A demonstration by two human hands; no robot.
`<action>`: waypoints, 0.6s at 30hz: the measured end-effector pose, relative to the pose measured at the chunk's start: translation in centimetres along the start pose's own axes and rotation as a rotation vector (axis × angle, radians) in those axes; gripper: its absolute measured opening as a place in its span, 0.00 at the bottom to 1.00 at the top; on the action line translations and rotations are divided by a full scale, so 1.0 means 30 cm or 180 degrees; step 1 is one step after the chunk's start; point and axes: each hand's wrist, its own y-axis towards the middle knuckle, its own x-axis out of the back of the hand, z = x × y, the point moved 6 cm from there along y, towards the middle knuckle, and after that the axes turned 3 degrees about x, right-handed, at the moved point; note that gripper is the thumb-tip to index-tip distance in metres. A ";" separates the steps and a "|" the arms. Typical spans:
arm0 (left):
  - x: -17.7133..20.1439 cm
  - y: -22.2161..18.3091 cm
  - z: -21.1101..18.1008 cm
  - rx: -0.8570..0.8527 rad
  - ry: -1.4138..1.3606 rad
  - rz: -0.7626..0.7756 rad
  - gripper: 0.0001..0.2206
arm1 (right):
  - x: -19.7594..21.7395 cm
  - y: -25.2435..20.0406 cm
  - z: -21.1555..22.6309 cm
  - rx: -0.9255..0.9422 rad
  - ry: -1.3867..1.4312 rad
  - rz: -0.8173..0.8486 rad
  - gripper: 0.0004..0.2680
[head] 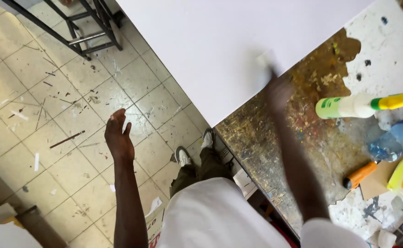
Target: Cleaning a large white board using a spray bottle and a squeegee to prepare it for repair or application.
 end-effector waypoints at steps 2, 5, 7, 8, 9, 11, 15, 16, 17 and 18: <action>0.017 0.054 0.049 0.0008 -0.0082 0.0073 0.23 | 0.683 -0.138 0.167 0.0375 0.1681 0.0386 0.18; -0.053 0.024 -0.006 -0.0124 -0.0004 0.0280 0.20 | 1.237 0.225 0.210 0.0577 0.3696 0.0927 0.22; -0.102 -0.016 -0.090 -0.0239 0.0129 0.0330 0.19 | 1.146 0.252 0.189 0.0529 0.4079 0.1024 0.18; -0.111 -0.036 -0.124 -0.0298 0.0222 0.0366 0.18 | 0.930 0.234 0.195 0.0836 0.2967 0.1023 0.22; -0.112 -0.058 -0.158 -0.0333 0.0334 0.0415 0.17 | 0.723 0.258 0.178 0.1101 0.1843 0.1028 0.27; -0.059 -0.070 -0.123 -0.0293 0.0204 0.0363 0.17 | 0.308 0.392 -0.087 0.0394 0.1739 0.1037 0.26; -0.015 -0.071 -0.076 -0.0108 -0.0072 0.0240 0.17 | -0.110 0.236 -0.275 -0.0265 0.1507 0.0778 0.22; 0.002 -0.097 -0.054 -0.0115 -0.0072 0.0203 0.17 | 0.062 0.052 -0.064 -0.0248 0.1540 0.0769 0.22; -0.023 -0.087 -0.033 0.0006 -0.0051 0.0292 0.19 | 0.200 -0.096 0.114 0.0201 0.1630 0.0947 0.19; -0.048 -0.076 -0.012 0.0125 -0.0028 0.0384 0.21 | 0.346 -0.284 0.224 0.0659 0.1704 0.1113 0.17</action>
